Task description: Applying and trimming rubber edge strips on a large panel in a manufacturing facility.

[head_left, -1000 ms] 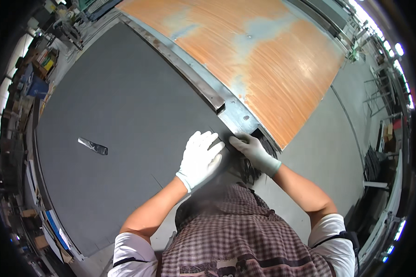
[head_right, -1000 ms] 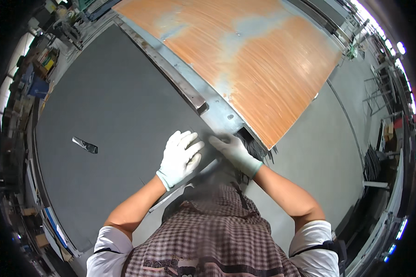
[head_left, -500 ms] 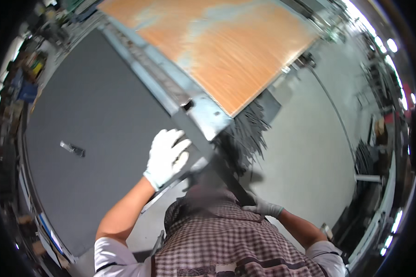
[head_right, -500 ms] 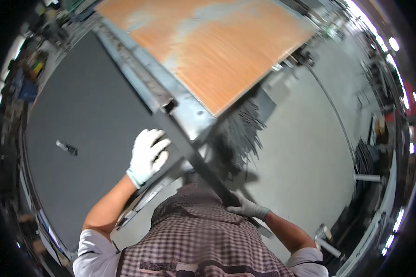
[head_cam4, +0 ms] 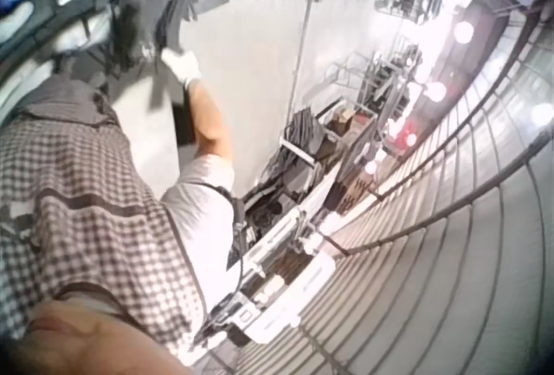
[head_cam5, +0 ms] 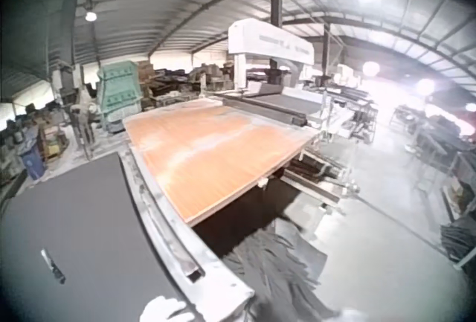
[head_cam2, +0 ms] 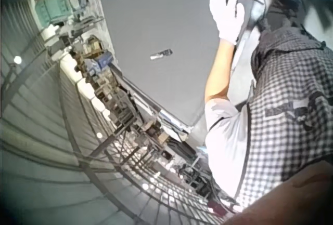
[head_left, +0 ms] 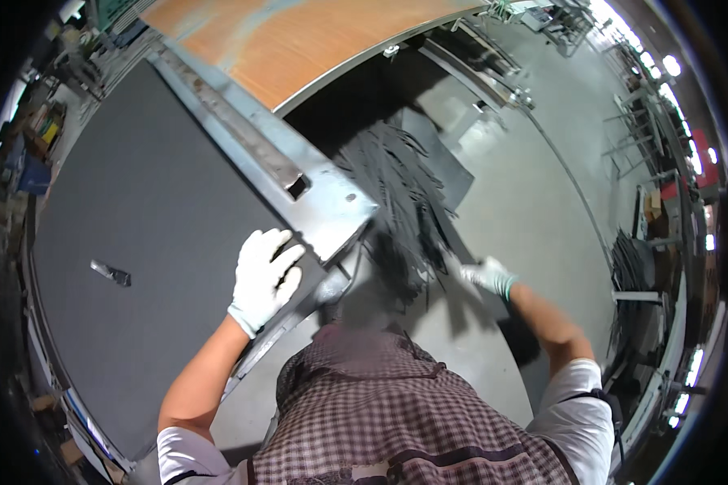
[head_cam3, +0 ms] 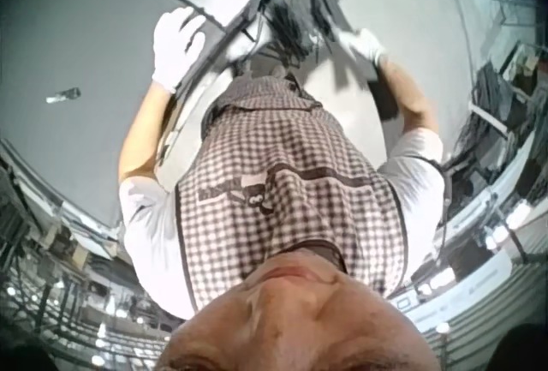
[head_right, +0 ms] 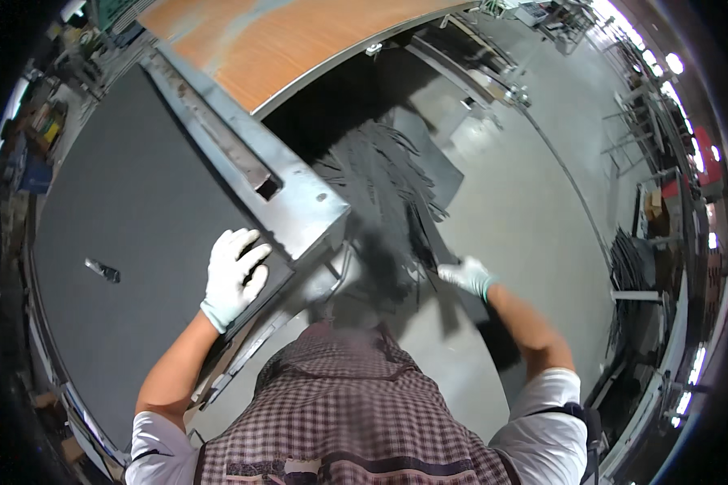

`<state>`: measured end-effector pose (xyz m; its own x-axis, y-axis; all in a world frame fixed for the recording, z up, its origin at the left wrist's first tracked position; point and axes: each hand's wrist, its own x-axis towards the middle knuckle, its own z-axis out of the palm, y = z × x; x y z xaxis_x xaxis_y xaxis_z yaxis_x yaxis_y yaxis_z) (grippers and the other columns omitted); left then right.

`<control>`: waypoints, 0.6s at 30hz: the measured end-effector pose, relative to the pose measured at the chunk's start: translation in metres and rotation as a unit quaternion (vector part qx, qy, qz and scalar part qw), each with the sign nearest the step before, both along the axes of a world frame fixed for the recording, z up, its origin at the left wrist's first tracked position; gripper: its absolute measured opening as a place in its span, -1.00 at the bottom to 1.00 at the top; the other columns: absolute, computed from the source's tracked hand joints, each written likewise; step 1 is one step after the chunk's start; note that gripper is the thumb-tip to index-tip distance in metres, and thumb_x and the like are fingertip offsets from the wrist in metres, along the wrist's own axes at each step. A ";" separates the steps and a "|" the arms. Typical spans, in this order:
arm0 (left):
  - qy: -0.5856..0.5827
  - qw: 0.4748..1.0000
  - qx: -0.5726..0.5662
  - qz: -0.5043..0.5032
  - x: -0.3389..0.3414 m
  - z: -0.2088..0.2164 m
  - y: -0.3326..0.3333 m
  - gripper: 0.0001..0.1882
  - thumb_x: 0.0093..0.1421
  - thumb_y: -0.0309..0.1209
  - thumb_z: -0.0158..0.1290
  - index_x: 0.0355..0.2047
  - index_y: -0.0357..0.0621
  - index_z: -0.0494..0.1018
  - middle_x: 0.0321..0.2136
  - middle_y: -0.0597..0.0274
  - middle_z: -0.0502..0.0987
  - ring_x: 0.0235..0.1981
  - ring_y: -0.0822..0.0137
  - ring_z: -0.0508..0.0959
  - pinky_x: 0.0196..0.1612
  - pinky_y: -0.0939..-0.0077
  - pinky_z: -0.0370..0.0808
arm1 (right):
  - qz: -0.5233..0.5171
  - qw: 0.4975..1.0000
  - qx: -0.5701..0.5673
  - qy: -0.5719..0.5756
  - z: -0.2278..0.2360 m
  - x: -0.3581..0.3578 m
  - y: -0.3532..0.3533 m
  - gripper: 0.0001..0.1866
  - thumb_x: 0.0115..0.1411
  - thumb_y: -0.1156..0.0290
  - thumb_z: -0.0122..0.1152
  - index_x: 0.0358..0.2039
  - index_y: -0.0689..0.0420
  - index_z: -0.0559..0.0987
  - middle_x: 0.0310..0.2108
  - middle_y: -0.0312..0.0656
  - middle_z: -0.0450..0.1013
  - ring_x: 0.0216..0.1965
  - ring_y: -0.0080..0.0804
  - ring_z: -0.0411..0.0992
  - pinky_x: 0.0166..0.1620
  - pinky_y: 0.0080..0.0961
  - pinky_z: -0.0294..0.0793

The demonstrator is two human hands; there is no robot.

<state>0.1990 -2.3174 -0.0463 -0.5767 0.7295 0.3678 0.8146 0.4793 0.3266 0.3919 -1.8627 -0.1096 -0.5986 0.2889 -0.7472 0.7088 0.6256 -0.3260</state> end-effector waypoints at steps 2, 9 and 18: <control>-0.014 1.000 0.009 -0.021 -0.002 0.005 0.011 -0.65 0.05 -0.38 0.16 -0.09 -0.04 0.56 0.03 -0.01 0.50 0.10 -0.07 0.44 0.26 -0.07 0.25 | 0.028 0.972 0.098 0.211 -0.036 -0.064 0.024 -0.02 0.04 -0.24 0.29 0.23 0.34 0.34 0.17 0.27 0.35 0.23 0.10 0.31 0.28 -0.22 0.27; -0.018 0.999 0.037 0.009 -0.002 0.004 -0.007 -0.62 0.03 -0.39 0.17 -0.09 -0.17 0.53 0.00 -0.01 0.51 0.08 -0.02 0.45 0.24 0.03 0.30 | 0.338 0.733 -0.140 0.573 0.050 -0.169 -0.160 -0.69 0.23 0.20 0.20 -0.12 0.12 0.62 -0.20 -0.04 0.57 -0.22 -0.16 0.56 -0.07 -0.36 0.53; -0.063 0.995 0.072 -0.012 -0.004 0.002 -0.005 -0.63 0.05 -0.37 0.14 -0.14 -0.28 0.50 -0.03 -0.02 0.51 0.04 0.00 0.45 0.19 0.11 0.32 | -0.241 0.860 -0.396 0.212 0.032 -0.129 -0.270 -0.42 0.20 0.11 0.34 0.06 0.21 0.36 -0.06 -0.12 0.41 -0.06 -0.39 0.42 -0.08 -0.39 0.49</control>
<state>0.1949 -2.3225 -0.0447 -0.6076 0.6883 0.3962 0.7738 0.4007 0.4907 0.2632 -2.1324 -0.0778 -0.8187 0.0808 -0.5684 0.5365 -0.2450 -0.8076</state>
